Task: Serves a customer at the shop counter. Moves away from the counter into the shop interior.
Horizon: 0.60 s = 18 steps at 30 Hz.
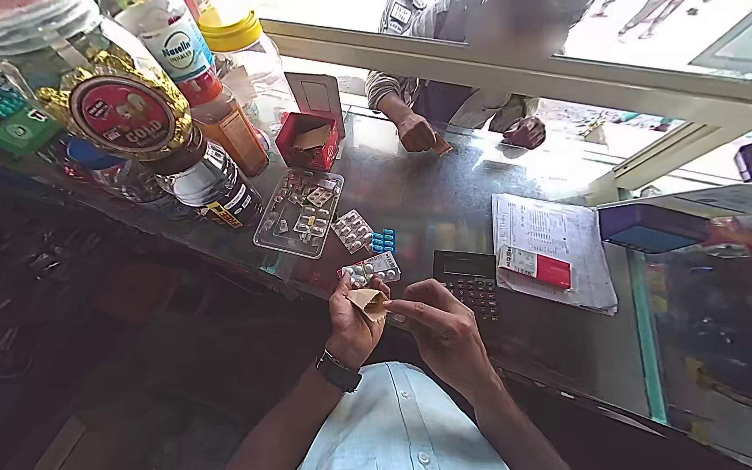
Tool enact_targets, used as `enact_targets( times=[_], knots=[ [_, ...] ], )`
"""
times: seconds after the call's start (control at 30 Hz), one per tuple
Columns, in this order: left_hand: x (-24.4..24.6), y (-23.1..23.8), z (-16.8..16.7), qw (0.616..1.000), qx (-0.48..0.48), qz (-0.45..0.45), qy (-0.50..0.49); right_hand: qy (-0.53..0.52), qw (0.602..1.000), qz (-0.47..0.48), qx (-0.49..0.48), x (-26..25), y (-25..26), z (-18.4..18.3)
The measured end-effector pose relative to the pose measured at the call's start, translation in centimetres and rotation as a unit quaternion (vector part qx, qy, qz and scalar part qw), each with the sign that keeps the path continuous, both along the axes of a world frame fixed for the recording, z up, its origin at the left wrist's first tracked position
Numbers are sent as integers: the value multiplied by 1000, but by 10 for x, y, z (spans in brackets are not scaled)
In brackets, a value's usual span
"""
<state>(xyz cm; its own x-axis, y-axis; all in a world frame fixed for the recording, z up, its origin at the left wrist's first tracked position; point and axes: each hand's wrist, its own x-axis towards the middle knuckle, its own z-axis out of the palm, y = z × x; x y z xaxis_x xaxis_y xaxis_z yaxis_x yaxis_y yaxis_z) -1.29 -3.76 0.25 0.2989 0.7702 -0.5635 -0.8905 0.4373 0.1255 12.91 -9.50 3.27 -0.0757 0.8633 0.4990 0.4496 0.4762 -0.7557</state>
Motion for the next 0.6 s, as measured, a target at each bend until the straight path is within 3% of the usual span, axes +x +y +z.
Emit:
enact_targets(
  times=[0.2, 0.33, 0.6],
  knots=[
    [4, -2, 5, 1000, -19, 1, 15, -132, 987, -43, 82, -4, 1, -7],
    [3, -1, 6, 999, -33, -1, 10, -165, 978, -28, 122, -4, 3, -5],
    [6, -3, 6, 999, -27, 9, 15, -219, 971, -21, 99, -8, 11, -11]
  ],
)
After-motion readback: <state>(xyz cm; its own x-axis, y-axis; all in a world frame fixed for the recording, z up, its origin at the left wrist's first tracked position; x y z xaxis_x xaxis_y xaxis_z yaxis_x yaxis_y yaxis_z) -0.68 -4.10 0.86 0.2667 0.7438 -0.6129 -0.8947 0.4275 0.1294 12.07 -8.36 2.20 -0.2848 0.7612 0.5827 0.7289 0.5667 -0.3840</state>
